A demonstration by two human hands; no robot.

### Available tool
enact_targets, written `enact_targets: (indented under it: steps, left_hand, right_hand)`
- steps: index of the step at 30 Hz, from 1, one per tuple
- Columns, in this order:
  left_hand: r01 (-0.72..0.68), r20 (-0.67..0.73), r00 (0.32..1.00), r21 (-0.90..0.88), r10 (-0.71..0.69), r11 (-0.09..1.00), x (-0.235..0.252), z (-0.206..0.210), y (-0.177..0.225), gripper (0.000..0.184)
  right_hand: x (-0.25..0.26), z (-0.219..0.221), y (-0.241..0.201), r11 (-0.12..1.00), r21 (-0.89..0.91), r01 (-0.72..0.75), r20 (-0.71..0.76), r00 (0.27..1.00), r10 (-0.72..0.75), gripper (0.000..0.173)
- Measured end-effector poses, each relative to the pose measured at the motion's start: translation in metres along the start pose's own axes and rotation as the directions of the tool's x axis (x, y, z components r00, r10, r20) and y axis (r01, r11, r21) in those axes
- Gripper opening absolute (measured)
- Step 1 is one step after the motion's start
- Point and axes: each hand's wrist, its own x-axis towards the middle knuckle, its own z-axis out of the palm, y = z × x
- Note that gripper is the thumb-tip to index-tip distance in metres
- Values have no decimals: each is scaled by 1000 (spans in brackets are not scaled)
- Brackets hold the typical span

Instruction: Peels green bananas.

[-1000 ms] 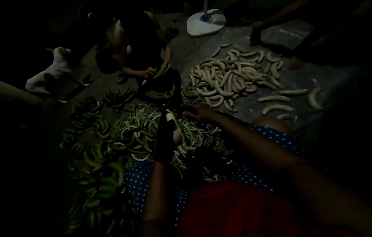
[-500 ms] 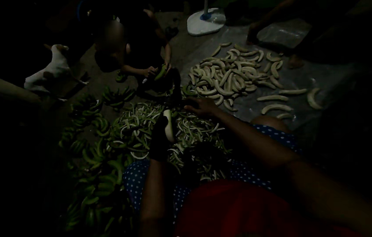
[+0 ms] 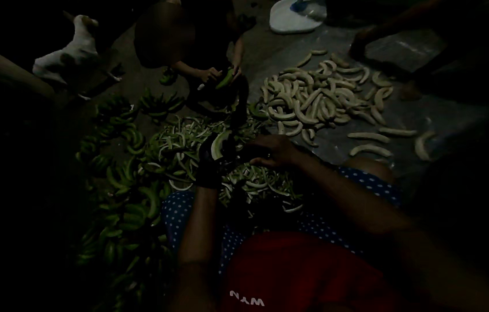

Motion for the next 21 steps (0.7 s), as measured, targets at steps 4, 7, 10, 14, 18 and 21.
enact_targets:
  steps: [4,7,10,14,18,21]
  left_hand:
    - [315,-31,949,46,-314,948,-19,10,61,34]
    - [290,-27,954,-174,-299,941,-10,13,61,31]
    - [165,-29,986,50,-164,985,-6,9,32,32]
    - [291,-31,957,84,-289,953,-10,12,59,31]
    - [158,-8,987,-127,-160,979,-13,13,67,29]
    - [179,88,984,-369,-157,912,1,16,33,30]
  right_hand:
    - [-2,2,0,996,-66,62,-46,997,-65,55]
    - [-4,4,0,990,-118,78,-68,994,-86,55]
    - [-5,5,1,987,-146,71,-78,993,-83,55]
    - [-6,4,-2,984,-175,41,-80,995,-56,54]
    - [-6,9,-2,989,-146,23,-96,995,-37,53]
    - [-3,6,-9,992,-31,-120,-10,993,120,48]
